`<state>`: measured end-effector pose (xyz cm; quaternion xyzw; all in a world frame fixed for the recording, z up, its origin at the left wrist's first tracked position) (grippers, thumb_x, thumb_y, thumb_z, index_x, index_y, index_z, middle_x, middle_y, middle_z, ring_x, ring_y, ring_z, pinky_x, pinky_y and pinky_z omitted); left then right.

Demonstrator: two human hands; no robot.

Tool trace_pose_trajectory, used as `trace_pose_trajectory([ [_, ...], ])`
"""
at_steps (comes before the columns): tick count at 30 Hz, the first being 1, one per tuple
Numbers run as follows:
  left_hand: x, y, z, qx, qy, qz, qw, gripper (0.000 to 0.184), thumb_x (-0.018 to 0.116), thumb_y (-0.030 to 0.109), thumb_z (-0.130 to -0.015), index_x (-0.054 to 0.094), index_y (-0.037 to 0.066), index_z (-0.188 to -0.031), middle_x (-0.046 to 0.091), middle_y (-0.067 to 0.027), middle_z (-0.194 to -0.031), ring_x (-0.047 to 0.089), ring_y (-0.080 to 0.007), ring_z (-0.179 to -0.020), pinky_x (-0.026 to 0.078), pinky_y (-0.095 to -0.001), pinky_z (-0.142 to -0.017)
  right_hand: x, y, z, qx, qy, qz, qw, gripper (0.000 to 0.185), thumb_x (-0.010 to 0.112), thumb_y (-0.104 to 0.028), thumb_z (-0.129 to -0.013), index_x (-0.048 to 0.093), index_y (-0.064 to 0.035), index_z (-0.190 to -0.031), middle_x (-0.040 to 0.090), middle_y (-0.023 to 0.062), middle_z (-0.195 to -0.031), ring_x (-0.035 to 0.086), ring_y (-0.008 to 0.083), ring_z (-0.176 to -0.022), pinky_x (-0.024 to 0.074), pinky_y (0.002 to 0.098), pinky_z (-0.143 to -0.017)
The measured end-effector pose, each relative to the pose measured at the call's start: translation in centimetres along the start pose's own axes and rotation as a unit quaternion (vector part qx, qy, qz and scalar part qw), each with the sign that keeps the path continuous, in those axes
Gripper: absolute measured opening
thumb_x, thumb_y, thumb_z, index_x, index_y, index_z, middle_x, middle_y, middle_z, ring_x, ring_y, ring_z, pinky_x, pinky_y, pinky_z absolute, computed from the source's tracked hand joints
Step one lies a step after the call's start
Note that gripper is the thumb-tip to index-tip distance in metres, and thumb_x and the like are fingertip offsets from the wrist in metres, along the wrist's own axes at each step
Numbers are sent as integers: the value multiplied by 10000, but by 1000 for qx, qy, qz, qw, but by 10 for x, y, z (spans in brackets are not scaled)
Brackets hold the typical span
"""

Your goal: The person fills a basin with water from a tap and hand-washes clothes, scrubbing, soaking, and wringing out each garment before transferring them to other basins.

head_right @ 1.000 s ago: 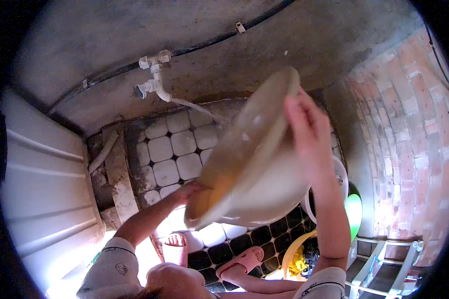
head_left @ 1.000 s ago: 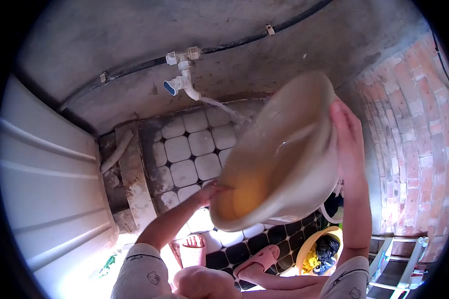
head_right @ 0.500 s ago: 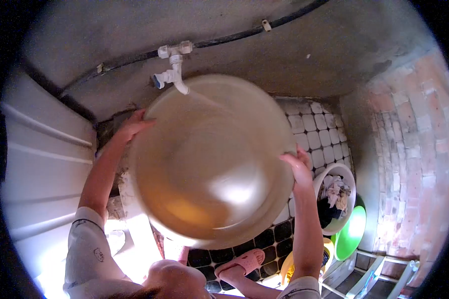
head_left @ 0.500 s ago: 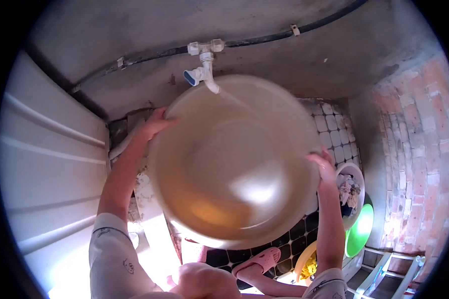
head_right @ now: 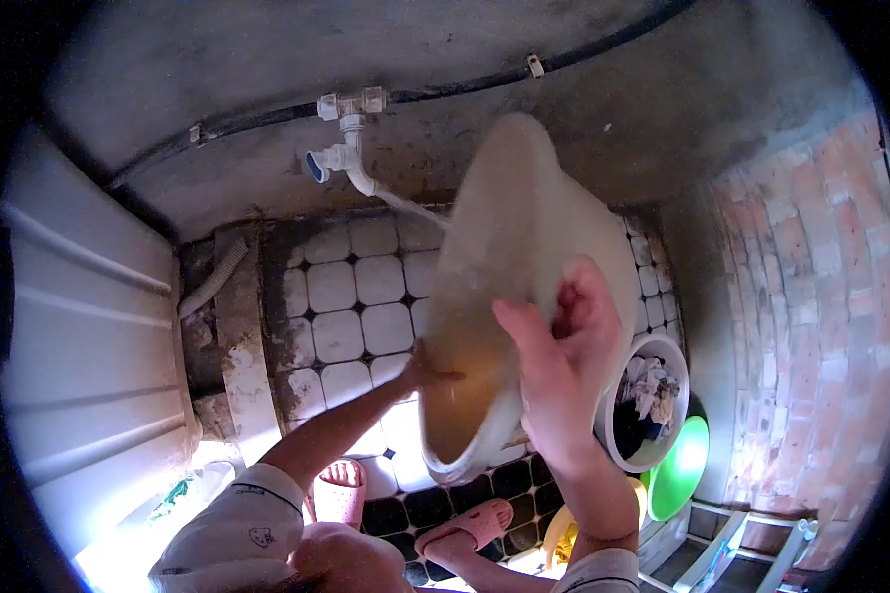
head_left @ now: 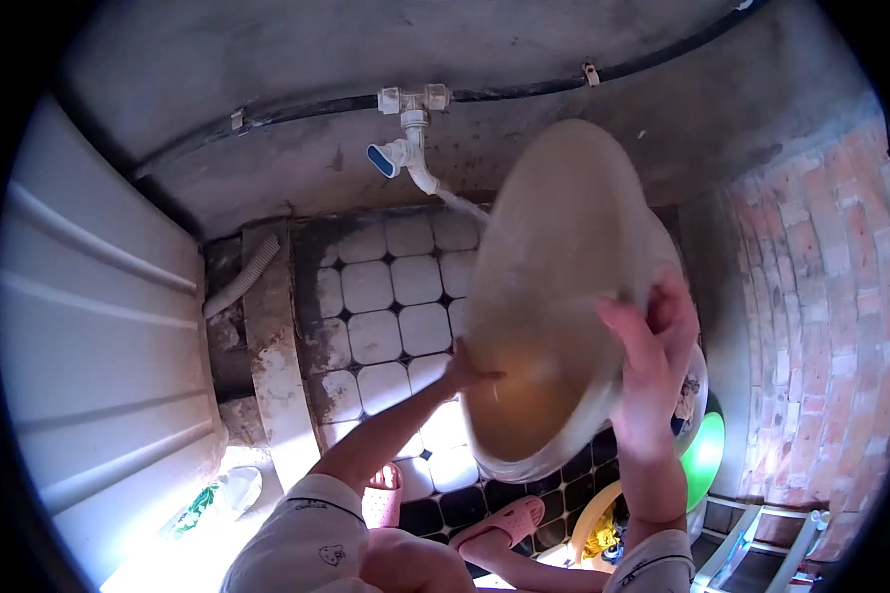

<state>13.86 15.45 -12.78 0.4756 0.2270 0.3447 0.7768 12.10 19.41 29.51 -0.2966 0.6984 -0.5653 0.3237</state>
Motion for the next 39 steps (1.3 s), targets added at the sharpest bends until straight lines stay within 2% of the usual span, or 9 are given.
trace_pose_trajectory([
  [5,39,30,9,-99,-83,-75,989,785,576,575,-708,364,5,-1203,555,-222,-1046,549,-338,-985,451,-384,-824,14,-13,-13,87,-153,19,984,216,623,-3,-741,461,-34,-881,522,8,-753,543,55,-675,453,168,-571],
  [11,-40,48,-36,131,8,-74,989,536,477,465,-824,512,-3,-1083,599,-234,-903,584,-352,-887,460,-412,-748,-33,-46,-8,101,10,-5,995,222,620,-48,-753,492,-39,-934,548,21,-777,562,96,-645,480,194,-561],
  [12,-75,98,-14,30,43,-133,990,311,536,331,-844,592,33,-911,610,-114,-811,527,-144,-670,445,-349,-614,-46,-50,-16,106,26,-11,994,209,614,-65,-757,503,-45,-933,555,22,-774,558,106,-634,477,204,-568],
  [19,-158,89,-84,278,134,-14,951,538,542,215,-845,310,27,-1293,582,-65,-919,546,-153,-700,464,-319,-638,-90,-19,-58,129,57,0,990,87,607,-76,-735,530,-66,-776,557,1,-712,530,86,-622,426,213,-590],
  [24,-79,21,-87,235,35,-24,971,862,645,294,-760,76,66,-1366,499,-158,-1177,486,-253,-1080,401,-356,-897,-39,-31,-19,-34,75,35,996,104,606,-29,-716,511,-48,-753,542,-20,-673,506,61,-597,400,196,-564],
  [25,-55,48,-50,147,-75,187,968,953,689,378,-699,83,58,-1362,357,-171,-1302,327,-260,-1222,291,-357,-1002,-28,-29,-17,-43,60,59,996,107,605,-30,-718,506,-41,-756,540,-19,-666,500,58,-585,397,194,-551],
  [27,-10,50,-19,9,-103,-132,986,849,601,492,-741,216,7,-1321,276,-179,-1352,248,-272,-1262,221,-350,-1036,-9,-24,-19,-58,29,110,992,115,603,-34,-721,495,-27,-762,536,-16,-651,489,52,-560,391,189,-524],
  [33,68,35,21,50,-215,-122,968,599,440,494,-833,436,-27,-1130,509,-202,-1057,497,-291,-983,386,-389,-861,28,-24,-20,15,-110,258,960,182,640,-89,-713,489,-20,-789,522,4,-619,474,46,-523,379,185,-462],
  [39,1,24,-11,-4,-172,-133,976,453,427,400,-839,550,11,-1037,591,-176,-925,579,-258,-844,443,-377,-758,-55,-54,-8,56,49,109,991,184,631,-118,-718,519,-23,-828,557,29,-703,517,91,-600,413,230,-505],
])
Point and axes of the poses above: each hand's wrist, its own z-axis away from the middle knuckle, its own x-axis out of the palm, y = z × x, the point moved 2 cm from there along -z, towards the middle knuckle
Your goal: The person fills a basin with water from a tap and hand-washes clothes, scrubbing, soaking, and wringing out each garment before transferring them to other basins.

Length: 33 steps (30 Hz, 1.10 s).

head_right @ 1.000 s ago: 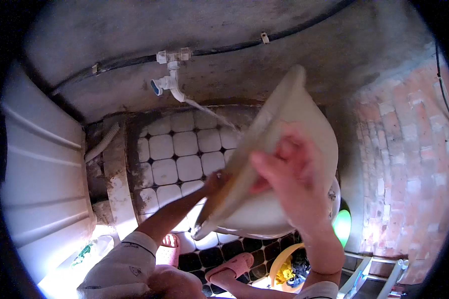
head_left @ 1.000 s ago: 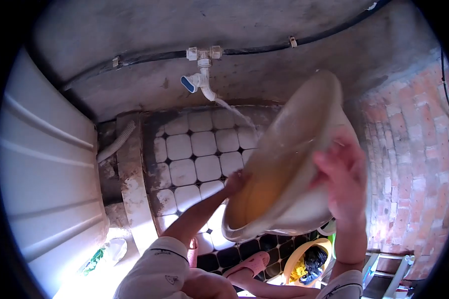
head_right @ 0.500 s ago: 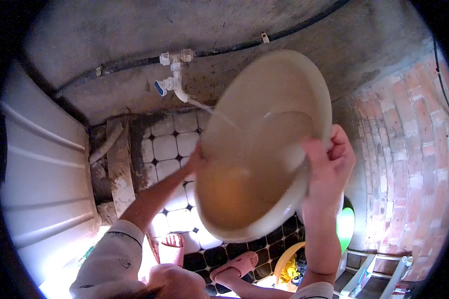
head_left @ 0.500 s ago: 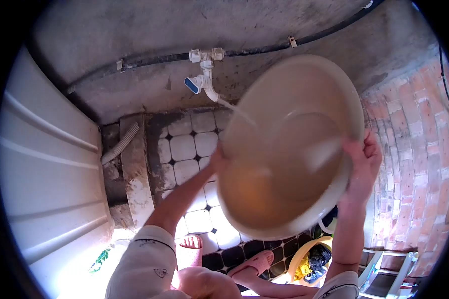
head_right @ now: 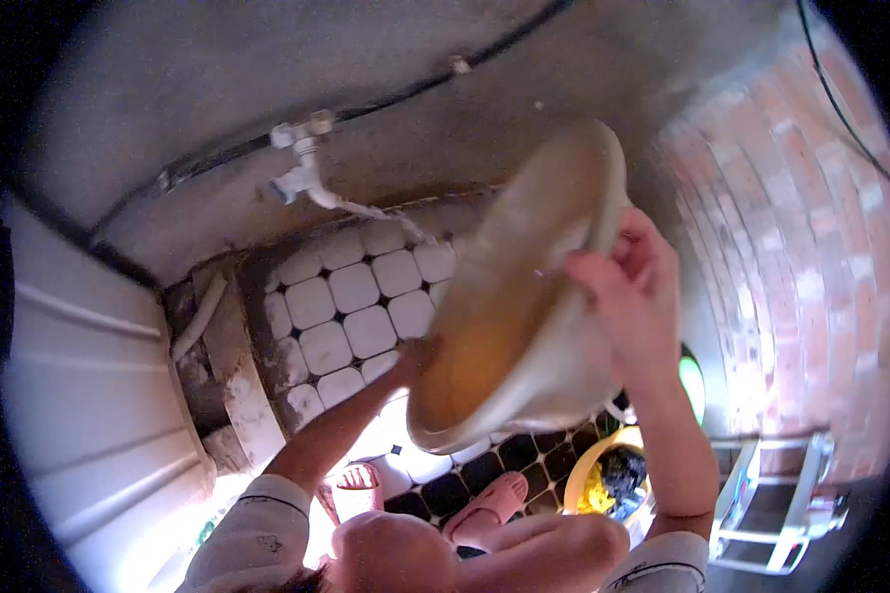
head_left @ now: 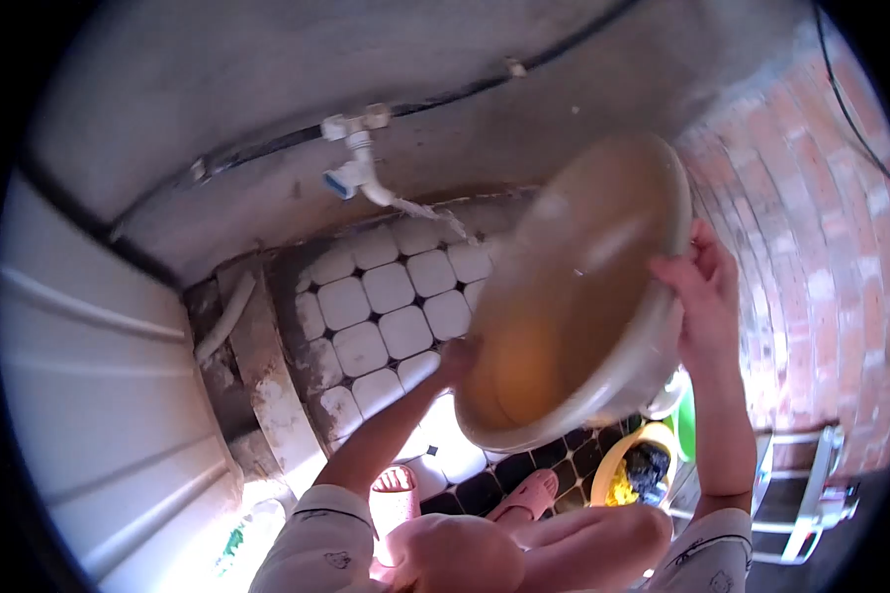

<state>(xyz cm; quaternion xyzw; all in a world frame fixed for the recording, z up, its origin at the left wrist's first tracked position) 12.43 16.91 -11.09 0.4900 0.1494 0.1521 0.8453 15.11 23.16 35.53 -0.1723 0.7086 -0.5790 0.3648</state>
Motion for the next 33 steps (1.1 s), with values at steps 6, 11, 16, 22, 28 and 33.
trace_pose_trajectory([
  [6,-161,40,112,-79,200,291,932,407,541,150,-828,410,30,-1194,472,-120,-1166,487,-212,-1018,440,-351,-835,-126,192,33,136,128,130,974,131,611,-106,-708,557,-22,-792,577,43,-699,531,133,-598,427,278,-531],
  [11,-227,-6,132,38,308,155,938,437,576,45,-777,395,-6,-1172,494,-122,-1141,515,-235,-980,446,-379,-815,-86,291,58,160,-10,250,955,309,586,-296,-767,551,11,-789,557,93,-621,513,134,-568,426,307,-541],
  [16,-207,33,163,82,373,195,903,517,631,149,-771,374,4,-1196,475,-142,-1181,509,-204,-986,452,-322,-808,-119,372,18,-172,190,446,857,424,612,-307,-753,483,-4,-1020,568,169,-953,551,339,-864,454,420,-713],
  [22,-175,65,194,-291,372,36,881,541,617,155,-790,306,26,-1214,436,-95,-1101,470,-197,-956,424,-320,-824,-200,466,8,163,156,516,826,260,582,-90,-695,456,-21,-911,579,164,-882,580,323,-824,474,378,-621],
  [28,-170,113,156,123,406,-218,879,478,557,161,-822,308,10,-1201,391,-109,-1129,362,-223,-1075,265,-351,-966,-171,473,26,139,115,493,851,246,590,-89,-636,493,-35,-856,574,111,-600,589,275,-522,462,391,-486],
  [33,-12,221,59,251,225,-311,889,428,512,20,-799,333,10,-1187,379,-138,-1202,367,-241,-1108,288,-344,-942,-116,422,54,39,82,388,917,403,539,-70,-680,494,15,-1071,556,110,-593,581,269,-548,447,381,-471],
])
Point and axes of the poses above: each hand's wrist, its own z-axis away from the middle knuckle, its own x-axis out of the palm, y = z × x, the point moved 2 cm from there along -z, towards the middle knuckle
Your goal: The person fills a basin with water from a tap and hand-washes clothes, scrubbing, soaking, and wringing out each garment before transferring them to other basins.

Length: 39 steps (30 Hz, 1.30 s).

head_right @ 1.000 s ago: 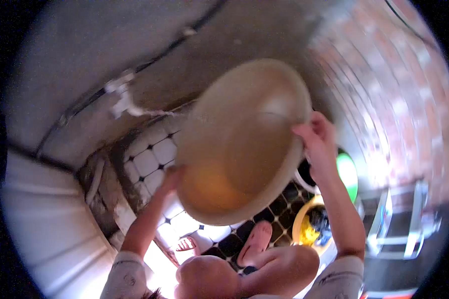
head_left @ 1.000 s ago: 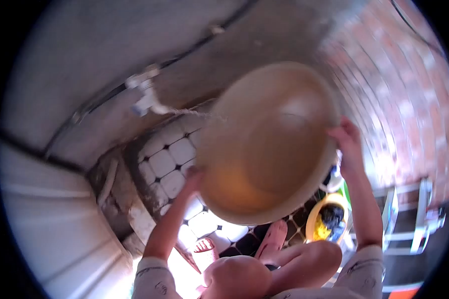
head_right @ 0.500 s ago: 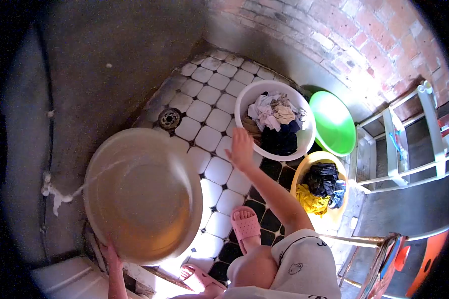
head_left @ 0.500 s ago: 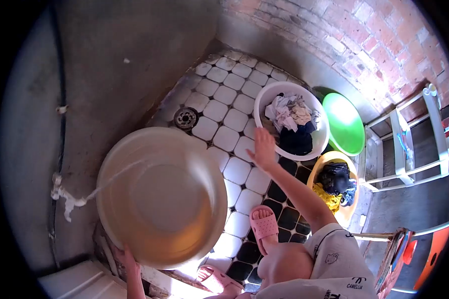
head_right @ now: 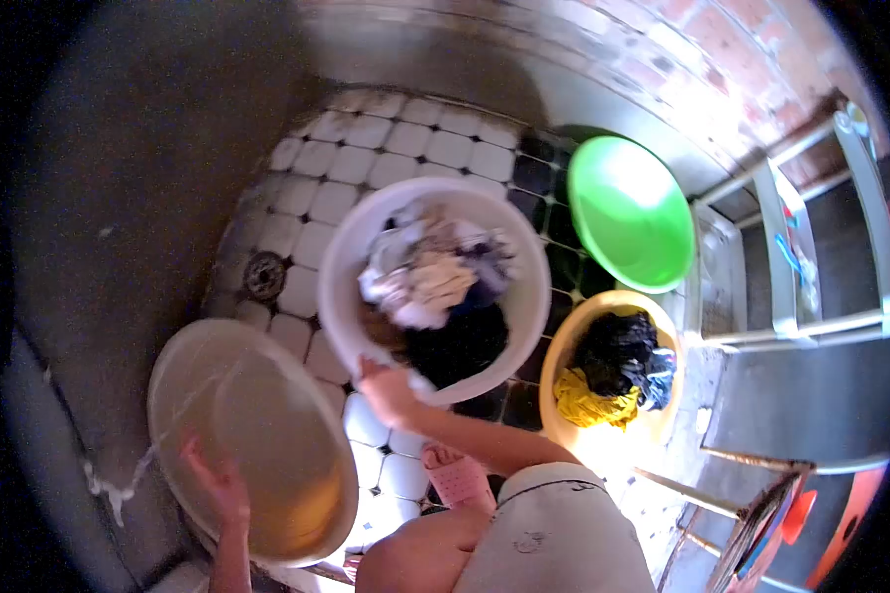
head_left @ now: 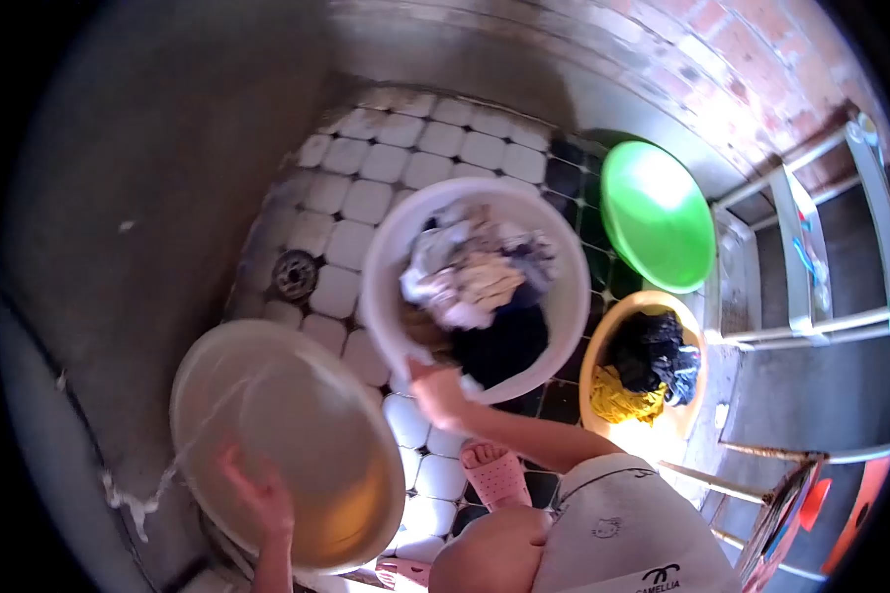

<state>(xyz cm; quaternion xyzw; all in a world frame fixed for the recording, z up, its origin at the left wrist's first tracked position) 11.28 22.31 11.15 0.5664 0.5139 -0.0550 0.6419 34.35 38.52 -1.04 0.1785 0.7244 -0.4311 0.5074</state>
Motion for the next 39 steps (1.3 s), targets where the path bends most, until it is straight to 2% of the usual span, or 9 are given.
trace_pose_trajectory([
  [5,94,78,-42,84,-148,144,975,375,523,-32,-769,411,3,-1125,438,-127,-1170,496,-214,-956,402,-300,-810,-64,21,-23,-159,-43,-333,928,379,645,-91,-676,515,6,-1018,592,122,-898,602,258,-738,490,327,-616],
  [10,128,90,-46,76,-226,202,950,356,584,-20,-749,472,10,-1086,520,-111,-1066,548,-176,-860,438,-268,-741,-172,239,-49,230,360,152,891,526,657,-261,-722,469,-24,-1151,516,151,-1126,473,333,-1054,350,418,-907],
  [12,158,94,-42,21,-281,174,944,368,620,35,-743,479,19,-1082,533,-125,-1040,546,-197,-883,436,-294,-771,-167,318,-41,367,236,303,847,573,587,-419,-765,477,19,-1116,488,215,-1160,455,347,-1085,233,555,-956],
  [14,185,122,-48,181,-325,97,923,403,646,141,-744,475,20,-1088,514,-143,-1064,507,-269,-964,400,-361,-844,-157,364,-43,386,118,172,899,391,568,-347,-795,552,-24,-1015,613,183,-798,586,364,-749,454,463,-695],
  [17,213,123,-44,317,-279,-106,900,435,626,205,-764,459,62,-1140,545,-187,-968,547,-313,-827,447,-397,-720,-134,331,-63,265,145,175,937,332,567,-316,-797,568,-46,-990,599,194,-722,578,374,-670,459,437,-582],
  [20,203,116,-29,111,-442,-203,867,465,586,255,-791,429,35,-1169,575,-181,-798,583,-315,-682,468,-412,-611,-126,278,-84,219,119,82,965,339,571,-297,-797,584,-28,-1002,601,212,-789,581,369,-744,454,435,-669],
  [27,190,123,2,147,-450,-264,841,505,516,331,-811,402,-28,-1148,589,-115,-703,603,-265,-628,484,-369,-548,-121,262,-111,158,40,-21,986,365,593,-272,-781,591,36,-978,599,209,-930,569,340,-860,443,401,-755],
  [32,206,113,21,-9,-389,-185,902,449,518,127,-729,392,-93,-1099,562,-219,-884,602,-317,-674,493,-389,-577,-119,57,-95,-201,-71,-37,976,628,765,-334,-543,552,-141,-1101,395,140,-1246,305,377,-1199,273,549,-926],
  [39,232,76,-1,-95,-89,54,990,495,532,120,-768,305,-101,-1149,400,-322,-1144,411,-445,-1057,347,-434,-923,-67,66,-121,-18,-210,71,975,558,735,-360,-520,567,-121,-995,453,141,-1095,430,405,-1026,365,541,-845],
])
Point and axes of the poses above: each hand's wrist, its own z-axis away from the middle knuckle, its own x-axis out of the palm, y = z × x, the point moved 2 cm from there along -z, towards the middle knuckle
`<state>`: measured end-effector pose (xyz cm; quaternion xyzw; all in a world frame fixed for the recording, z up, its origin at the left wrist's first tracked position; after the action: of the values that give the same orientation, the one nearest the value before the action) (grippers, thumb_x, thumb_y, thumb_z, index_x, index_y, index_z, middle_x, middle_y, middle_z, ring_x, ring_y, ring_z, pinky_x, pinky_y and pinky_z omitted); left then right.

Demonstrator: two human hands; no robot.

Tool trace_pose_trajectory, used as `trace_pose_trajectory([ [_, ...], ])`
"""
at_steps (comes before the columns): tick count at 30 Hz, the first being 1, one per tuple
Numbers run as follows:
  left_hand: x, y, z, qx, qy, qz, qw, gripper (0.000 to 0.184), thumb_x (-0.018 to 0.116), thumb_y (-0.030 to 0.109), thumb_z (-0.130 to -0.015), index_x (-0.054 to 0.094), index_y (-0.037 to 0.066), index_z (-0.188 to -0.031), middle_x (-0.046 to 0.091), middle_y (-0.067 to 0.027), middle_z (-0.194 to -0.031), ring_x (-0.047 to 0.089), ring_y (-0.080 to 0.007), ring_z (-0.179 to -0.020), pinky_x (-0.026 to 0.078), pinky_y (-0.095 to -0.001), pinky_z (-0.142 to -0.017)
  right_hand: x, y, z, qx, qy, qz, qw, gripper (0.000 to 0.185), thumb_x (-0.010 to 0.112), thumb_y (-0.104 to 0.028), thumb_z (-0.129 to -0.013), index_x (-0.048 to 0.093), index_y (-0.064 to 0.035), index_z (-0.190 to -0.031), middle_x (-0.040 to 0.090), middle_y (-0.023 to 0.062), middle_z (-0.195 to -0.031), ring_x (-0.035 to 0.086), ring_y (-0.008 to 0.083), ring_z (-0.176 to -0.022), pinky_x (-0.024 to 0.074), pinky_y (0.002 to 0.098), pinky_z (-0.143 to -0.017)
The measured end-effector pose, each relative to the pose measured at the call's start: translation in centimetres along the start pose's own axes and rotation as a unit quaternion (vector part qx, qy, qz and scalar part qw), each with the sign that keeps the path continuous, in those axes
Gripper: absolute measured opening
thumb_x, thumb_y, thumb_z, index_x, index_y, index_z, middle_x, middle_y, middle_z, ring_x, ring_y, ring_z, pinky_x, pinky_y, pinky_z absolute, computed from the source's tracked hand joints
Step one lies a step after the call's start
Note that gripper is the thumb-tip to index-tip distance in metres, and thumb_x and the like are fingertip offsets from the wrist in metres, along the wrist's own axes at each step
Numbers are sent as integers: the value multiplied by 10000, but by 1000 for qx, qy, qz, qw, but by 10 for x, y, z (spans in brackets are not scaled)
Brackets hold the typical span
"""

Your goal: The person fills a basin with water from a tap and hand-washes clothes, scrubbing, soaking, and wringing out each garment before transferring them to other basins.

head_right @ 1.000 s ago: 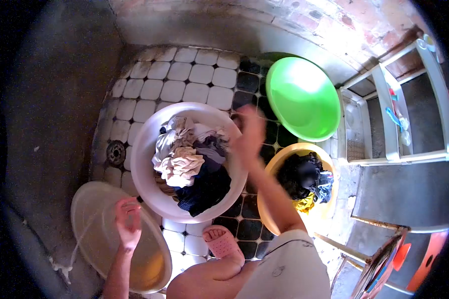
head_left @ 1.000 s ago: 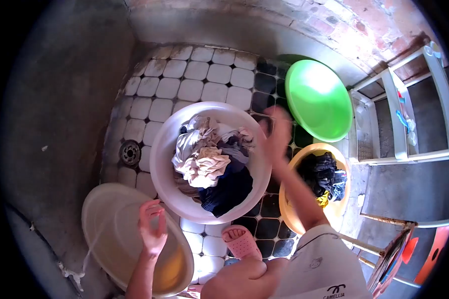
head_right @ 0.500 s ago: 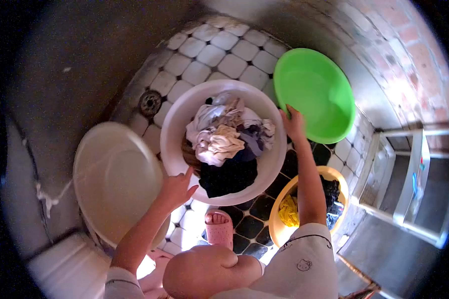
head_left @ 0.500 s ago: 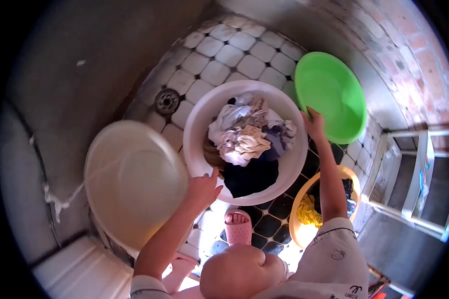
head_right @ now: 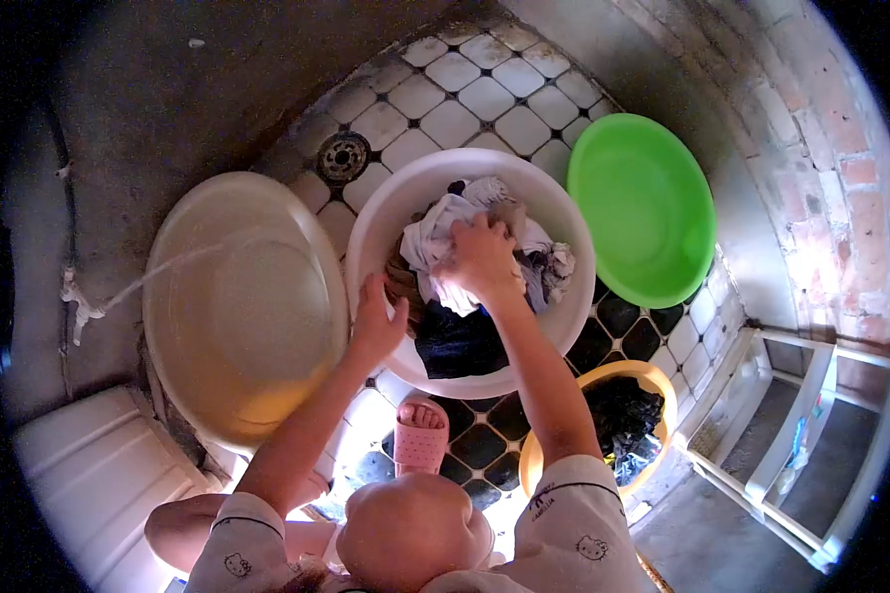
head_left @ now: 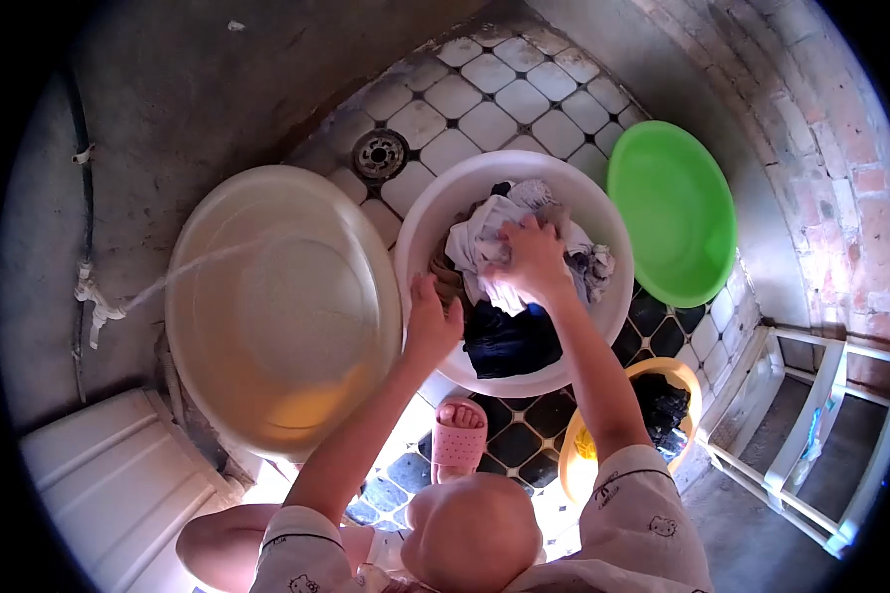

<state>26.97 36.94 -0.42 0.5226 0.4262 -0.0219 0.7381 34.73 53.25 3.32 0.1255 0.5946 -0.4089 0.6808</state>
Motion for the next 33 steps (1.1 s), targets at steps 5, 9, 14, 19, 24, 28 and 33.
trace_pose_trajectory([
  [5,15,-10,-64,-83,11,78,993,646,636,320,-722,353,-85,-1139,456,-294,-1096,449,-415,-1033,358,-428,-905,-27,26,63,-71,139,-86,984,360,714,-237,-568,565,-72,-851,517,125,-871,524,328,-812,440,399,-724],
  [9,51,-18,-104,-227,-111,-21,967,914,680,611,-556,433,-73,-1109,515,-261,-1076,510,-349,-1025,406,-403,-873,-36,64,128,-25,191,-178,965,343,686,-45,-545,506,-50,-836,519,123,-935,527,295,-815,424,328,-752],
  [14,43,-11,-97,-238,-269,-113,926,796,727,585,-479,590,-46,-946,591,-203,-1017,580,-297,-935,456,-364,-808,0,113,124,52,217,-423,878,243,569,35,-662,469,-18,-878,514,59,-928,483,135,-828,377,241,-761],
  [19,14,9,-70,-166,-255,115,946,694,787,379,-504,548,-96,-951,588,-227,-937,580,-294,-889,453,-350,-755,15,125,91,92,206,-448,865,161,521,20,-730,482,-15,-882,516,16,-836,450,82,-765,380,216,-703],
  [24,-91,31,-24,-288,-117,341,887,384,704,168,-645,560,-65,-915,617,-197,-859,622,-248,-757,477,-339,-590,-29,107,69,172,117,-206,956,348,568,-36,-675,454,-12,-1002,568,125,-880,562,266,-808,437,309,-741],
  [28,-238,43,24,-231,95,435,865,579,651,57,-630,426,-39,-1155,586,-171,-901,598,-267,-790,496,-346,-700,-65,28,43,-11,226,114,967,527,574,-2,-623,412,-11,-1124,509,211,-1095,498,356,-1010,417,389,-835],
  [33,-313,-50,46,-280,142,69,947,562,623,136,-660,415,-51,-1148,556,-171,-977,562,-285,-879,442,-363,-801,-9,-35,-37,-135,-2,-166,977,453,577,-83,-670,483,-32,-1110,535,187,-1055,508,342,-997,368,370,-915],
])
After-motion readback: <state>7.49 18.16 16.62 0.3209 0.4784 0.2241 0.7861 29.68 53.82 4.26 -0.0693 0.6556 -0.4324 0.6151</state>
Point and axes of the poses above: each hand's wrist, its own z-axis away from the middle knuckle, its own x-axis out of the palm, y = z × x, the point moved 2 cm from there along -z, towards the middle knuckle
